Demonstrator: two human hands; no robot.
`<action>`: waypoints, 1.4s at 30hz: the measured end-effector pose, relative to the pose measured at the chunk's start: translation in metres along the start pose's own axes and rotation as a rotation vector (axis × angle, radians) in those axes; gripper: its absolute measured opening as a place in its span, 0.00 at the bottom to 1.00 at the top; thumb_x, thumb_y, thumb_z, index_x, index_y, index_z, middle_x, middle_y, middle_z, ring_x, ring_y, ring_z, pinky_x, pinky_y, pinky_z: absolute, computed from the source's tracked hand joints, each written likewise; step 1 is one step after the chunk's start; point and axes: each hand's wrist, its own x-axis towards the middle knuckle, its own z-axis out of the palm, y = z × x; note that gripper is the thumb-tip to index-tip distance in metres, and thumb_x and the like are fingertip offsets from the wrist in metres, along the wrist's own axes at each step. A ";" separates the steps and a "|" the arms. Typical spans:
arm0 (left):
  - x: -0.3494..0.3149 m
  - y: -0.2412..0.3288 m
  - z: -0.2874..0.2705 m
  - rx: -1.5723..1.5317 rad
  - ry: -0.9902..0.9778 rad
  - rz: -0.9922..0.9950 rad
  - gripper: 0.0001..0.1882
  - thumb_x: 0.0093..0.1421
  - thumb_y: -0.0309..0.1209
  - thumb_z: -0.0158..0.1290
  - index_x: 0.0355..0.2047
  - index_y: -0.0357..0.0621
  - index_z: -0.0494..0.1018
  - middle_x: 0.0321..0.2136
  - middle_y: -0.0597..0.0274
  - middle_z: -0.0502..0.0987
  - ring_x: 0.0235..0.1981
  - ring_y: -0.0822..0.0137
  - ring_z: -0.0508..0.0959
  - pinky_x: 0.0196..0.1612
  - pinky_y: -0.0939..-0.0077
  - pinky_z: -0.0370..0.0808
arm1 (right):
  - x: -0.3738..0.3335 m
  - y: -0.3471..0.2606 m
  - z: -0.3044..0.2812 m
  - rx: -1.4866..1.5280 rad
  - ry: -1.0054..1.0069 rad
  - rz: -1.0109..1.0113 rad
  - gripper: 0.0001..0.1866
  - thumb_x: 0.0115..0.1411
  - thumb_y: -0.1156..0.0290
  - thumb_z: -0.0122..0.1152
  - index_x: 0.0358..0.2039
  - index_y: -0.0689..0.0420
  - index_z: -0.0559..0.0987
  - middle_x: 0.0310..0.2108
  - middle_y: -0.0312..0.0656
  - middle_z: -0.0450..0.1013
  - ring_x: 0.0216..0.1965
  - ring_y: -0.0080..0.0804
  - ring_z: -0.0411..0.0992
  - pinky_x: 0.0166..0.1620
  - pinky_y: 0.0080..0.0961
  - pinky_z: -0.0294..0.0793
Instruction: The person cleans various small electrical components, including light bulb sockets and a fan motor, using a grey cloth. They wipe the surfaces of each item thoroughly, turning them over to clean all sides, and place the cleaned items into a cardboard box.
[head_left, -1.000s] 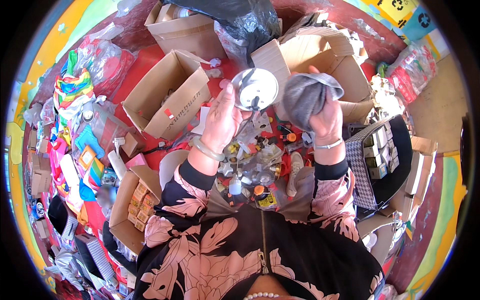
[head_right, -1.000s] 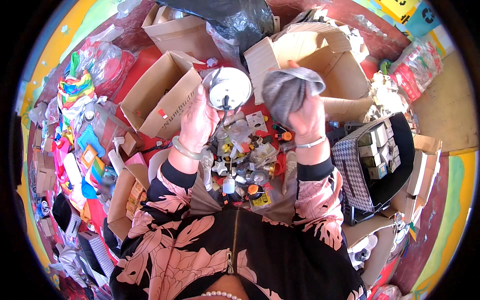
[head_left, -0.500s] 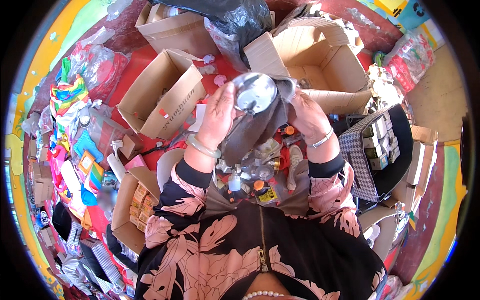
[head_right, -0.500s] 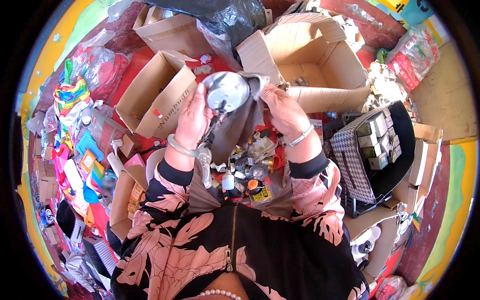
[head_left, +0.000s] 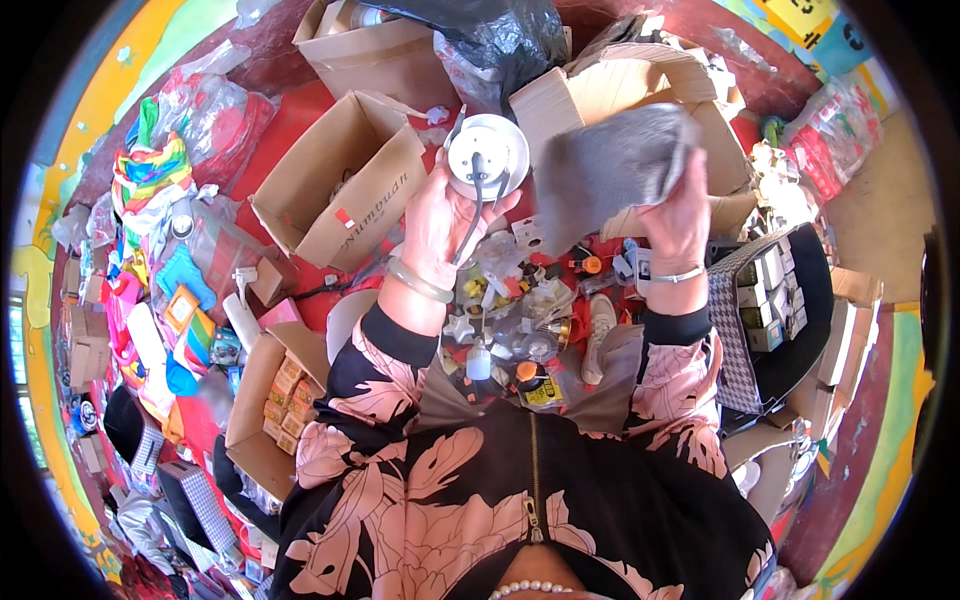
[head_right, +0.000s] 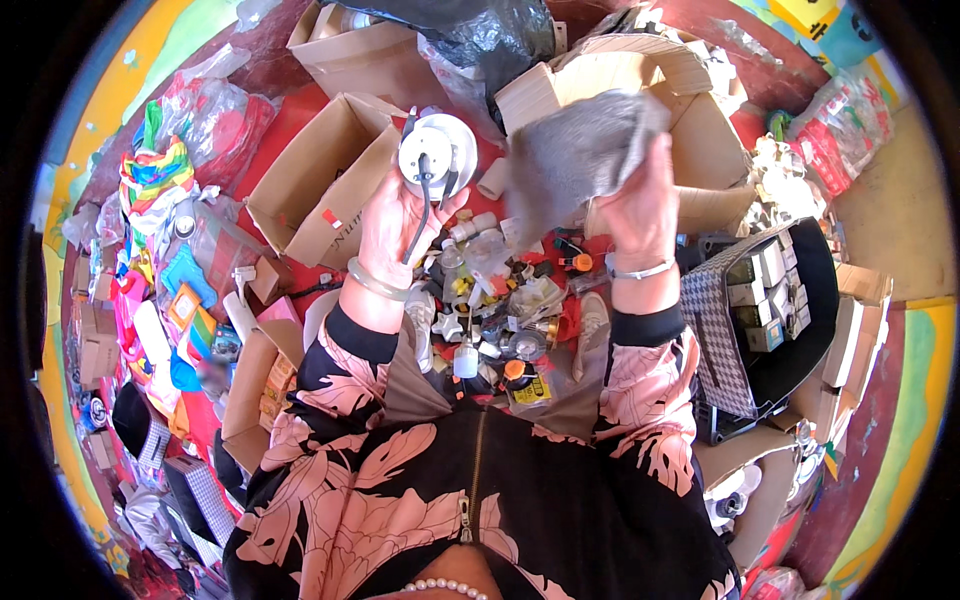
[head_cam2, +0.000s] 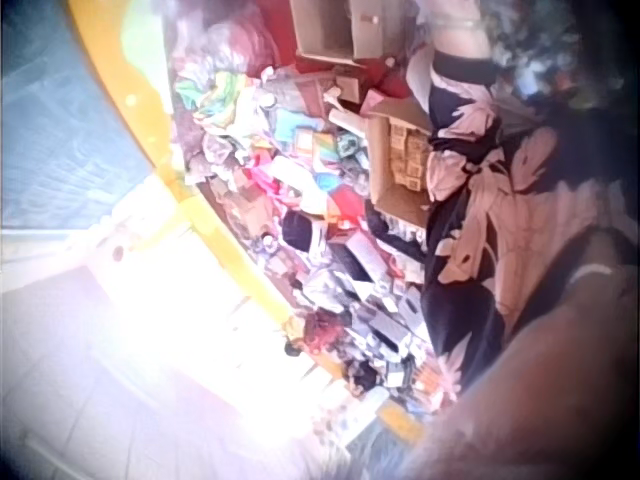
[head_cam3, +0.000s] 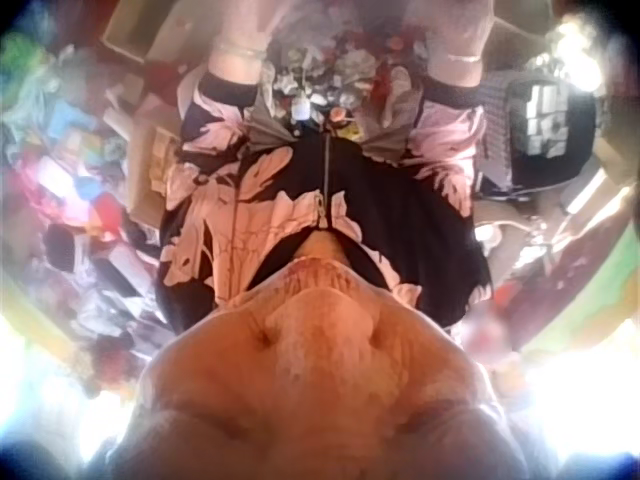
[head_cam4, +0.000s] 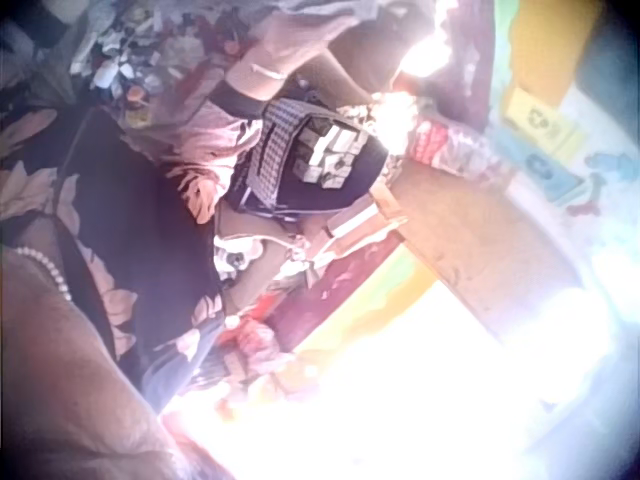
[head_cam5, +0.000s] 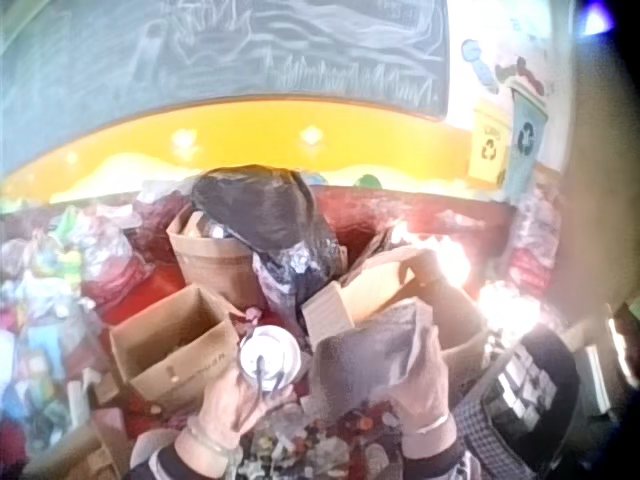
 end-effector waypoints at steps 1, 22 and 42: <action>0.000 -0.001 0.001 0.002 0.010 -0.005 0.21 0.67 0.43 0.31 0.52 0.44 0.62 0.46 0.55 0.72 0.45 0.57 0.74 0.44 0.53 0.75 | -0.004 -0.005 0.007 0.010 -0.078 -0.006 0.25 0.64 0.52 0.37 0.54 0.57 0.64 0.51 0.46 0.66 0.51 0.43 0.66 0.52 0.43 0.67; -0.010 -0.029 0.015 0.134 -0.100 0.198 0.19 0.65 0.39 0.40 0.49 0.37 0.64 0.45 0.57 0.71 0.47 0.63 0.73 0.49 0.63 0.72 | -0.014 0.086 0.013 -0.480 -0.094 -0.117 0.13 0.55 0.77 0.59 0.43 0.57 0.74 0.33 0.31 0.74 0.35 0.16 0.68 0.37 0.14 0.67; -0.016 -0.039 0.008 0.488 -0.208 -0.060 0.18 0.66 0.35 0.37 0.48 0.34 0.65 0.38 0.58 0.74 0.38 0.67 0.76 0.41 0.70 0.78 | -0.020 0.076 0.008 -0.881 0.240 -0.589 0.09 0.61 0.69 0.51 0.33 0.61 0.75 0.24 0.32 0.70 0.26 0.16 0.64 0.30 0.15 0.65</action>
